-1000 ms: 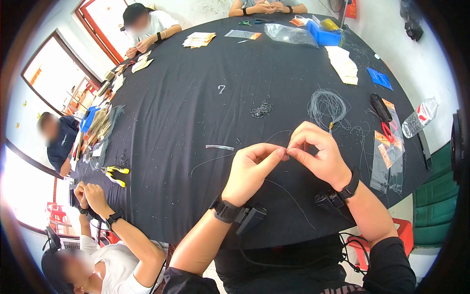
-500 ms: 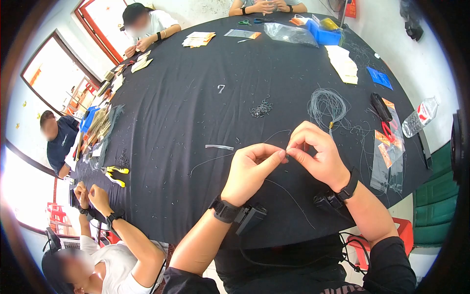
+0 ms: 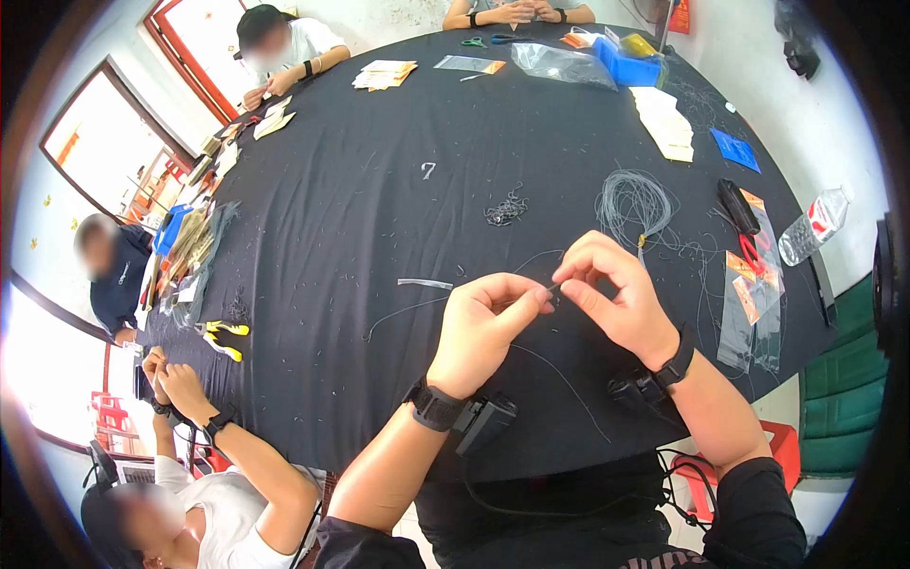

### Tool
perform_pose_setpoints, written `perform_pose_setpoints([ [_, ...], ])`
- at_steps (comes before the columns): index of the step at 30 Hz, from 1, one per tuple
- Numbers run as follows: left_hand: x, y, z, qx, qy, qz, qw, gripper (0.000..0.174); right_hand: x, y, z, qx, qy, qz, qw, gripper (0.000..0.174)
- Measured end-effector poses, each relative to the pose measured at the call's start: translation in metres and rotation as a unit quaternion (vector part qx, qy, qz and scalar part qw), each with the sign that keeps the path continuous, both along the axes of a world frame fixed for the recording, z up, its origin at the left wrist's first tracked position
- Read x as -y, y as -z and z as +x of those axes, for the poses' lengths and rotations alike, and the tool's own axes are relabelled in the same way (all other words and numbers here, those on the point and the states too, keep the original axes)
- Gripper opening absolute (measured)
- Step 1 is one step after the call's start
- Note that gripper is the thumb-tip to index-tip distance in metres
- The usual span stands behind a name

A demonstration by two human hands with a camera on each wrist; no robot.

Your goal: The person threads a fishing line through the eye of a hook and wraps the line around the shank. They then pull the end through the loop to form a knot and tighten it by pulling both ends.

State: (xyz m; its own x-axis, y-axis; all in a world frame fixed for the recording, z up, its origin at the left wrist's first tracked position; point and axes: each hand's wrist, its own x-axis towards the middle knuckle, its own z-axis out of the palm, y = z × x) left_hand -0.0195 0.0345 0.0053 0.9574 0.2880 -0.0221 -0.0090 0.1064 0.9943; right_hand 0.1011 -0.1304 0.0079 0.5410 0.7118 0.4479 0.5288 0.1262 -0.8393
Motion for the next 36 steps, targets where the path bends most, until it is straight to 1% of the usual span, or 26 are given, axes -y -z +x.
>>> perform_pose_setpoints([
  [1,0.001,-0.001,0.0,0.01,-0.013,-0.015,1.0,0.018,0.0,0.0,0.0,-0.022,0.008,0.004,1.0,0.007],
  [4,0.0,-0.003,-0.001,0.05,-0.043,-0.051,0.996,0.017,0.0,0.005,0.002,-0.061,-0.05,-0.019,0.997,0.011],
  [6,0.001,-0.003,-0.001,0.084,-0.056,-0.085,0.991,0.015,-0.001,0.001,-0.004,-0.063,-0.104,-0.042,0.992,0.013],
  [8,0.002,-0.002,0.0,0.121,-0.06,-0.098,0.986,0.014,-0.002,0.003,-0.011,-0.034,-0.154,-0.074,0.985,0.022],
  [12,0.003,-0.009,-0.005,0.097,-0.043,-0.109,0.988,0.014,-0.009,0.011,-0.028,0.011,-0.231,-0.105,0.967,0.03],
  [15,0.005,-0.013,-0.007,0.09,-0.029,-0.128,0.987,0.015,-0.009,0.012,-0.035,0.039,-0.231,-0.107,0.966,0.03],
  [17,0.004,-0.009,-0.005,0.105,-0.036,-0.108,0.988,0.015,-0.01,0.011,-0.036,0.04,-0.234,-0.1,0.966,0.03],
  [20,0.003,-0.008,-0.005,0.113,-0.042,-0.096,0.988,0.015,-0.011,0.017,-0.031,0.012,-0.246,-0.075,0.966,0.026],
  [23,0.003,-0.008,-0.004,0.118,-0.041,-0.089,0.988,0.014,-0.007,0.009,-0.022,0.026,-0.215,-0.084,0.973,0.02],
  [24,0.002,-0.007,-0.004,0.12,-0.041,-0.086,0.988,0.014,-0.005,0.003,-0.019,0.016,-0.195,-0.095,0.976,0.014],
  [26,0.002,-0.005,-0.004,0.121,-0.031,-0.091,0.988,0.013,-0.002,-0.002,-0.013,0.046,-0.13,-0.053,0.989,0.011],
  [27,0.002,-0.004,-0.004,0.121,-0.026,-0.093,0.988,0.012,-0.001,-0.002,-0.008,0.06,-0.095,-0.04,0.993,0.013],
  [28,0.002,-0.003,-0.004,0.107,-0.02,-0.078,0.991,0.012,0.0,-0.005,-0.006,0.044,-0.064,-0.026,0.997,0.015],
  [30,0.002,-0.003,-0.004,0.08,-0.006,-0.049,0.996,0.011,0.002,-0.009,-0.003,0.064,-0.002,0.03,0.997,0.018],
  [31,0.003,-0.003,-0.004,0.069,-0.004,-0.036,0.997,0.012,0.001,-0.011,-0.003,0.053,0.007,0.049,0.997,0.018],
  [36,0.005,-0.002,-0.003,0.052,0.021,-0.015,0.998,0.012,0.003,-0.011,-0.003,0.015,-0.018,0.051,0.998,0.014],
])
